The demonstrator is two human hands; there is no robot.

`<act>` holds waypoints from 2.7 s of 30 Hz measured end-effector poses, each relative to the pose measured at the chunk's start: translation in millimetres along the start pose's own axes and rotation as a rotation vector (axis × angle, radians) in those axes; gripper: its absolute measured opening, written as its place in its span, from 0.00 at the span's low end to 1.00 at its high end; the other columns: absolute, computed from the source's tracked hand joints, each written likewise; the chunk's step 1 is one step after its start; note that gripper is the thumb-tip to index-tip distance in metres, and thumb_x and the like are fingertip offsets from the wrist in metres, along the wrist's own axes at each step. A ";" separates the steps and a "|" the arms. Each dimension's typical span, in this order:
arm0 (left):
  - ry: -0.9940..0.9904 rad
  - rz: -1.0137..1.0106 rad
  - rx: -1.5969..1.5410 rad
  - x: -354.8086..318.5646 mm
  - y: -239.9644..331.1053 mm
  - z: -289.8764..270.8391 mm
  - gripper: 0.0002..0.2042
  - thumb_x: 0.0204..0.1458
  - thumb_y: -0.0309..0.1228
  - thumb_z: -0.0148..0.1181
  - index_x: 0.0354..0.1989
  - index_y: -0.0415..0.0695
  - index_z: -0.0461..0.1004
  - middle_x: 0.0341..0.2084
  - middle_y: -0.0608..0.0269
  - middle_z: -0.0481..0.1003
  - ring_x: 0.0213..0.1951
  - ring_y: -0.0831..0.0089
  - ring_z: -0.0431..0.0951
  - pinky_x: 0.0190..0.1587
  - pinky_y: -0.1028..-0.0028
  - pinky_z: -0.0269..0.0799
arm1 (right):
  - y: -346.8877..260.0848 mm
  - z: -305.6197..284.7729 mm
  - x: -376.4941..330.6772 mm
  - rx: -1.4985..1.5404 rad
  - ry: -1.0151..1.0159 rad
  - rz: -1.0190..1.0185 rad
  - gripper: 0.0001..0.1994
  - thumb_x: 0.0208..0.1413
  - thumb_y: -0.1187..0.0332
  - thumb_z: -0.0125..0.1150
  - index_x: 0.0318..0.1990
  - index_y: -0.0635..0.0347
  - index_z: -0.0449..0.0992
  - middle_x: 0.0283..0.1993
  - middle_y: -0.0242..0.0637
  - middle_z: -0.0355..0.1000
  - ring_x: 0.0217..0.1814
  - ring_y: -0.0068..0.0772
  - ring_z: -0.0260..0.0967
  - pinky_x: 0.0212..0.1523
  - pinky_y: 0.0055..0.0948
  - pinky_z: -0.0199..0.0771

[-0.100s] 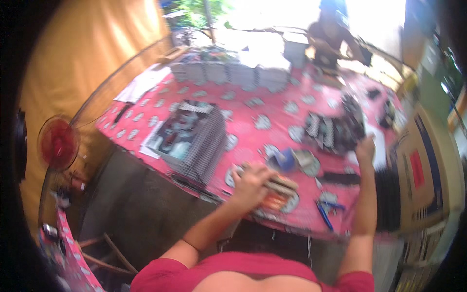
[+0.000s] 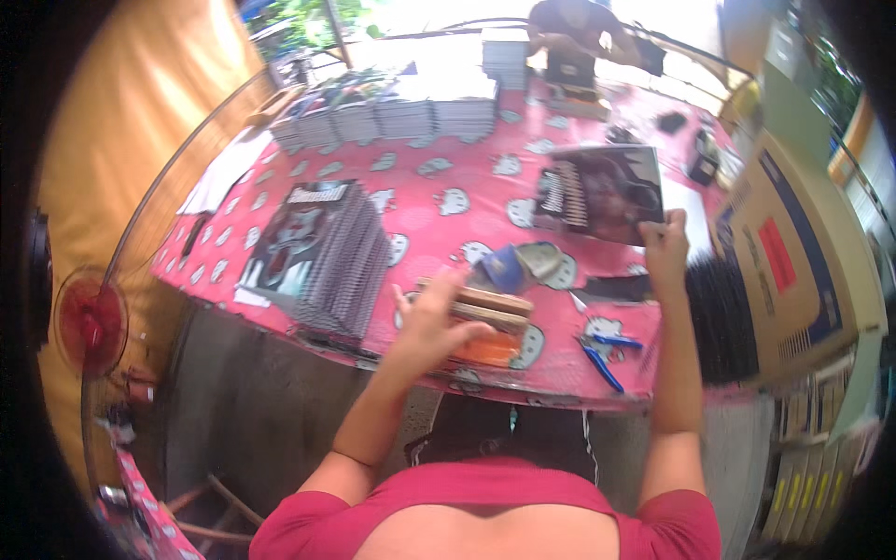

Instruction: The person assembles spiral notebooks by threading a spiral binding through a stack of pages and covers, then trims the excess wire using pliers.

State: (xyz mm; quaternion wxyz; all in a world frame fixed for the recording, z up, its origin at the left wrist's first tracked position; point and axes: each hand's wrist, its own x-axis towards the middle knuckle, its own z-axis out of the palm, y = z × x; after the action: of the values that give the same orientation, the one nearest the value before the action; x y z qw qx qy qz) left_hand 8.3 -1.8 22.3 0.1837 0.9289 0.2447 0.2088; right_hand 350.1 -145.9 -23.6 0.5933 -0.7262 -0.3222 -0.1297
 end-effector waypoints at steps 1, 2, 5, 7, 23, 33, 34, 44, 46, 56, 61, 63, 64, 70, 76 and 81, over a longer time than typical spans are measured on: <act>0.076 -0.052 -0.138 -6.7 0.7 21.2 0.32 0.46 0.43 0.65 0.60 0.46 0.62 0.56 0.54 0.64 0.62 0.60 0.60 0.62 0.40 0.38 | -14.9 -17.9 -34.0 0.164 -0.110 0.041 0.12 0.51 0.75 0.61 0.39 0.60 0.63 0.28 0.32 0.71 0.26 0.19 0.66 0.24 0.21 0.63; 0.168 -0.084 -0.251 -5.4 10.1 31.5 0.30 0.47 0.41 0.65 0.58 0.43 0.64 0.55 0.54 0.65 0.60 0.61 0.62 0.63 0.43 0.44 | -28.3 -32.0 -60.3 0.230 -0.105 0.060 0.17 0.54 0.68 0.63 0.45 0.62 0.63 0.26 0.26 0.66 0.24 0.14 0.62 0.23 0.16 0.62; 0.259 -0.125 -0.874 6.3 37.2 31.5 0.23 0.49 0.33 0.64 0.54 0.38 0.67 0.53 0.54 0.70 0.52 0.69 0.72 0.53 0.60 0.65 | -82.6 -45.5 -119.1 0.348 -0.282 0.225 0.22 0.53 0.72 0.62 0.54 0.62 0.60 0.36 0.28 0.69 0.35 0.19 0.66 0.37 0.21 0.68; 0.228 -0.097 -0.975 6.1 31.1 18.2 0.15 0.50 0.24 0.61 0.47 0.36 0.71 0.36 0.61 0.77 0.37 0.79 0.75 0.41 0.77 0.70 | -84.8 -41.1 -151.8 0.520 -0.365 0.277 0.20 0.55 0.76 0.58 0.54 0.61 0.61 0.39 0.30 0.66 0.38 0.20 0.63 0.39 0.22 0.66; 0.314 -0.121 -1.058 -11.9 -21.6 15.3 0.15 0.49 0.22 0.63 0.46 0.35 0.74 0.33 0.64 0.77 0.33 0.81 0.73 0.34 0.80 0.68 | -73.4 0.1 -164.7 0.002 -0.456 -0.088 0.14 0.48 0.77 0.63 0.43 0.70 0.70 0.36 0.50 0.74 0.37 0.39 0.74 0.39 0.33 0.72; 0.194 -0.332 -1.071 -27.6 -41.3 74.0 0.41 0.42 0.21 0.68 0.64 0.37 0.49 0.59 0.50 0.61 0.56 0.64 0.67 0.59 0.69 0.60 | -62.8 5.0 -197.5 0.142 -0.595 0.119 0.42 0.44 0.69 0.69 0.60 0.77 0.46 0.55 0.56 0.60 0.62 0.51 0.57 0.62 0.37 0.57; 0.142 -0.352 -0.950 -29.5 -36.4 80.3 0.42 0.42 0.21 0.68 0.65 0.37 0.48 0.59 0.50 0.60 0.55 0.63 0.67 0.59 0.69 0.60 | -69.7 8.2 -197.2 0.230 -0.576 0.197 0.43 0.44 0.68 0.69 0.61 0.77 0.44 0.55 0.55 0.60 0.61 0.49 0.58 0.61 0.37 0.57; 0.530 -0.003 -0.643 -37.5 -8.7 41.8 0.47 0.42 0.34 0.69 0.67 0.39 0.43 0.65 0.47 0.48 0.67 0.56 0.46 0.67 0.59 0.38 | -1.6 -79.2 -72.6 -0.688 -0.281 0.064 0.16 0.50 0.56 0.63 0.35 0.61 0.78 0.37 0.48 0.74 0.40 0.47 0.73 0.40 0.40 0.71; 0.498 0.018 -0.443 -34.7 25.9 35.4 0.47 0.42 0.38 0.69 0.67 0.37 0.44 0.66 0.45 0.47 0.68 0.52 0.44 0.67 0.56 0.37 | 57.9 -105.6 -46.6 -1.053 -0.204 0.377 0.22 0.46 0.49 0.64 0.35 0.63 0.76 0.39 0.49 0.73 0.43 0.49 0.73 0.39 0.46 0.72; 0.220 0.412 0.232 -31.5 63.5 69.9 0.28 0.55 0.38 0.52 0.64 0.44 0.58 0.65 0.50 0.52 0.66 0.53 0.52 0.60 0.34 0.29 | 103.6 -100.3 -38.1 -1.114 -0.228 0.207 0.10 0.52 0.73 0.48 0.36 0.69 0.74 0.38 0.55 0.72 0.42 0.56 0.72 0.44 0.48 0.72; 0.265 0.409 -0.054 -21.1 61.8 70.6 0.22 0.49 0.42 0.60 0.52 0.46 0.71 0.56 0.56 0.67 0.57 0.62 0.66 0.63 0.47 0.46 | 76.7 -90.8 -36.5 -0.940 -0.209 0.132 0.08 0.55 0.72 0.49 0.35 0.67 0.74 0.35 0.48 0.71 0.41 0.54 0.69 0.42 0.43 0.69; 0.152 0.342 -0.181 -18.6 54.9 80.9 0.17 0.49 0.41 0.61 0.44 0.47 0.75 0.53 0.58 0.69 0.55 0.63 0.68 0.63 0.50 0.48 | 33.5 -87.2 -53.0 -0.822 -0.336 0.028 0.08 0.54 0.70 0.53 0.34 0.66 0.75 0.32 0.45 0.71 0.35 0.49 0.69 0.37 0.38 0.69; 0.102 0.319 -0.242 -14.9 53.4 84.1 0.14 0.48 0.40 0.61 0.40 0.48 0.77 0.52 0.59 0.70 0.54 0.64 0.68 0.62 0.52 0.50 | 20.4 -87.1 -60.9 -0.713 -0.375 -0.105 0.08 0.54 0.69 0.56 0.34 0.66 0.76 0.29 0.43 0.71 0.30 0.44 0.69 0.33 0.35 0.68; 0.420 0.378 -0.367 -9.4 64.2 73.0 0.10 0.46 0.41 0.64 0.29 0.48 0.78 0.32 0.66 0.77 0.41 0.70 0.75 0.57 0.58 0.55 | -102.5 -49.1 -131.1 0.028 -0.415 0.098 0.05 0.48 0.74 0.62 0.31 0.65 0.76 0.31 0.36 0.70 0.30 0.25 0.68 0.30 0.24 0.66; 0.324 0.371 -0.422 -12.8 61.9 68.7 0.14 0.46 0.45 0.63 0.26 0.46 0.78 0.25 0.64 0.76 0.35 0.66 0.74 0.56 0.59 0.55 | -129.9 -57.9 -129.5 0.172 -0.462 0.278 0.10 0.49 0.76 0.62 0.40 0.66 0.78 0.34 0.34 0.70 0.28 0.22 0.67 0.27 0.21 0.65; 0.337 0.364 -0.369 -9.1 61.7 72.3 0.13 0.45 0.46 0.64 0.25 0.49 0.79 0.24 0.69 0.76 0.31 0.70 0.72 0.52 0.62 0.58 | -119.9 -61.4 -126.9 0.178 -0.665 0.137 0.06 0.47 0.79 0.62 0.35 0.69 0.80 0.29 0.34 0.70 0.29 0.20 0.67 0.25 0.18 0.63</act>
State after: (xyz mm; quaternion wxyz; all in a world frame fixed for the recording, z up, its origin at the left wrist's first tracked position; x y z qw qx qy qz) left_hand 58.9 -74.1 -14.2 0.2656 0.8606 0.0593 0.4304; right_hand 191.1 -233.2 13.4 0.5243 -0.6940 -0.4584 0.1826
